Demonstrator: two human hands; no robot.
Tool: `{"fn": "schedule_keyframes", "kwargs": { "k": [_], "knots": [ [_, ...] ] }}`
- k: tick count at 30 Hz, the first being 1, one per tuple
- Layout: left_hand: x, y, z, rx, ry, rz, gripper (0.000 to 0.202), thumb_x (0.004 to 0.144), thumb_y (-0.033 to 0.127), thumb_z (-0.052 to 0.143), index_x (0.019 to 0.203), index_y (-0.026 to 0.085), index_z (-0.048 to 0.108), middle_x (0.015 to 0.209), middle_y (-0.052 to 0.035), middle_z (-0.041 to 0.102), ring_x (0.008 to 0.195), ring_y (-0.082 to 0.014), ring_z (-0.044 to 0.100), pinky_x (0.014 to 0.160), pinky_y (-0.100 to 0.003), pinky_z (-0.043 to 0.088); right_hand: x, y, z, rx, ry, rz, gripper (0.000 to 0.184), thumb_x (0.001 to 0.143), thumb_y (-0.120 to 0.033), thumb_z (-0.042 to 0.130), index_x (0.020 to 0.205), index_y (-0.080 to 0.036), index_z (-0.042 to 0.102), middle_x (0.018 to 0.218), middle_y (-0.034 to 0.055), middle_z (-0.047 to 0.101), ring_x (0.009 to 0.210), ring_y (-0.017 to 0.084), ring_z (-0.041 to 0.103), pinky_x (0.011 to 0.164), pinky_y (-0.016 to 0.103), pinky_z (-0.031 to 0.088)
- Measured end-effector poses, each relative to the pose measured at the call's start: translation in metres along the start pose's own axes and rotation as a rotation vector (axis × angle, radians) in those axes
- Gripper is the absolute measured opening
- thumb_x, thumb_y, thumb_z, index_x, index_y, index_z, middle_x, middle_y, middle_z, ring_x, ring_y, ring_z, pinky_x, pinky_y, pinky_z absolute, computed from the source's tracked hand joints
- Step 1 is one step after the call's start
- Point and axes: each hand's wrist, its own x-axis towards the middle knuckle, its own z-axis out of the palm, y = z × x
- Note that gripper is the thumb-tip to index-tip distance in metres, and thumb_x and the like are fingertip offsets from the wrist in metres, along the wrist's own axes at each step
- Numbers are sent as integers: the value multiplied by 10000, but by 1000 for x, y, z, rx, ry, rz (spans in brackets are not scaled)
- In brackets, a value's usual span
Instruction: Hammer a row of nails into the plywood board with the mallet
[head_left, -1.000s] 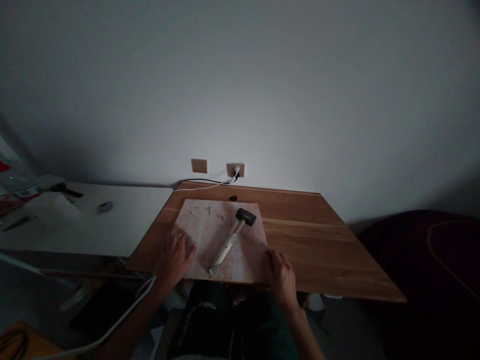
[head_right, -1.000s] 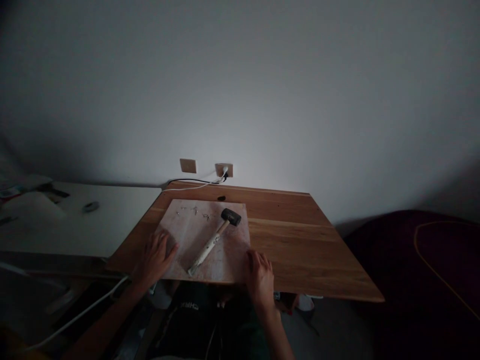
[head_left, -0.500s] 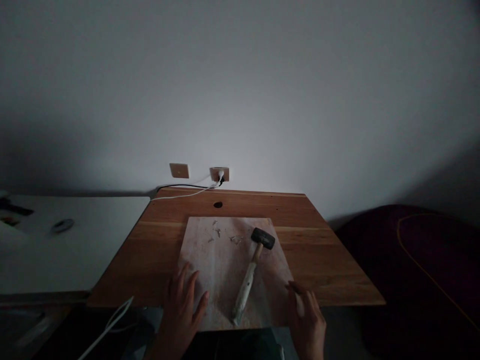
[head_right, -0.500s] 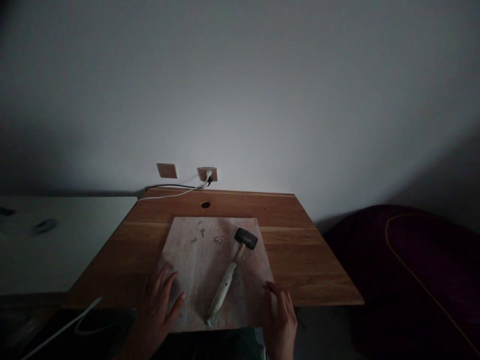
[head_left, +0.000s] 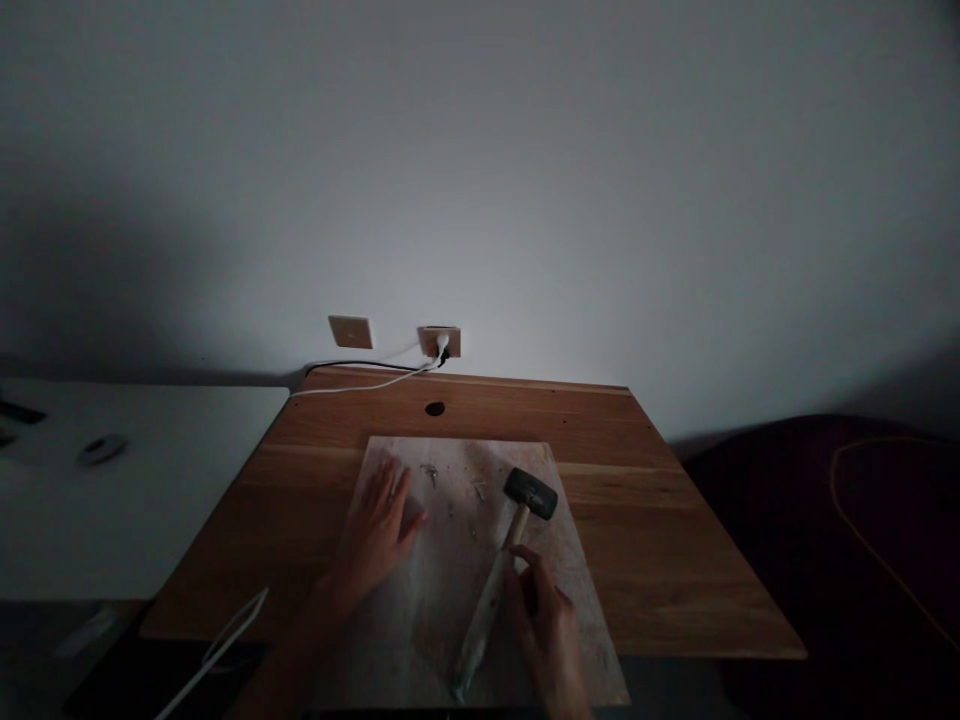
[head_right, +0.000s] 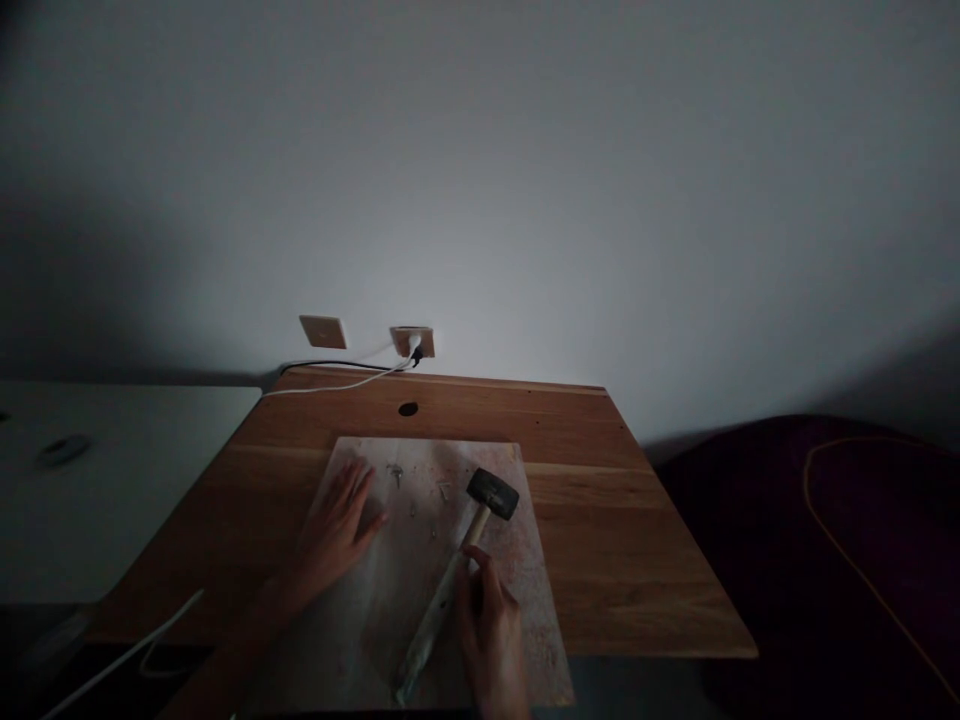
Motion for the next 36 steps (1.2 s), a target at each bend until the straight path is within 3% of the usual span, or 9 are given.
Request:
{"fn": "schedule_keyframes", "kwargs": {
  "k": [3, 8, 14, 18, 23, 28, 31, 36],
  "knots": [
    [19, 3, 11, -19, -52, 48, 727, 1054, 536, 485, 1644, 152, 304, 1698, -218, 321, 1592, -368, 270, 1245, -572, 376, 7, 3, -2, 2, -2, -7, 440, 1044, -549, 483, 1135, -188, 718, 622, -18, 622, 497, 161, 589, 505, 233, 486],
    [35, 29, 20, -106, -93, 146, 692, 1073, 470, 492, 1669, 219, 246, 1697, -171, 347, 1573, -330, 333, 1232, -530, 420, 6, 13, -2, 11, -7, 31, 444, 1050, -549, 477, 1153, -202, 733, 646, 1, 659, 517, 174, 618, 545, 243, 524],
    [42, 68, 15, -213, -186, 198, 648, 1074, 366, 510, 1666, 272, 263, 1662, -120, 431, 1544, -295, 400, 1201, -512, 486, -7, 24, 10, 102, -19, 43, 466, 1050, -582, 463, 1211, -222, 712, 677, 23, 718, 566, 207, 701, 601, 263, 583],
    [49, 85, 9, -234, -238, 233, 593, 1066, 360, 531, 1631, 288, 366, 1652, -90, 452, 1529, -278, 430, 1213, -499, 481, -18, 34, 15, 80, -80, 47, 528, 1048, -638, 408, 1177, -242, 732, 708, 50, 747, 613, 234, 750, 650, 288, 617],
    [59, 85, 10, -189, -237, 250, 456, 1063, 308, 523, 1517, 289, 560, 1607, -58, 518, 1538, -283, 413, 1252, -540, 419, -16, 49, 8, 36, -194, 4, 600, 1043, -659, 358, 1223, -233, 740, 638, 52, 720, 523, 243, 702, 596, 314, 616],
    [52, 85, 17, -228, -236, 223, 413, 1050, 263, 518, 1445, 280, 638, 1517, -47, 618, 1483, -249, 496, 1187, -466, 515, -4, 55, 5, 21, -382, -108, 586, 1035, -581, 420, 1449, -222, 630, 898, 110, 818, 646, 276, 757, 676, 362, 630],
    [44, 89, 19, -255, -216, 194, 404, 1052, 253, 500, 1422, 285, 658, 1485, -52, 645, 1451, -234, 531, 1168, -441, 530, 3, 46, 4, -72, -459, -120, 517, 1030, -569, 458, 1384, -264, 680, 867, 101, 816, 707, 303, 776, 650, 355, 605],
    [36, 89, 9, -238, -166, 110, 435, 1047, 284, 503, 1469, 278, 610, 1445, -78, 667, 1378, -246, 589, 1140, -431, 536, 9, 25, -12, -53, -498, -9, 484, 1052, -618, 421, 1212, -277, 726, 820, 66, 800, 725, 271, 777, 623, 294, 551]
  ]
}}
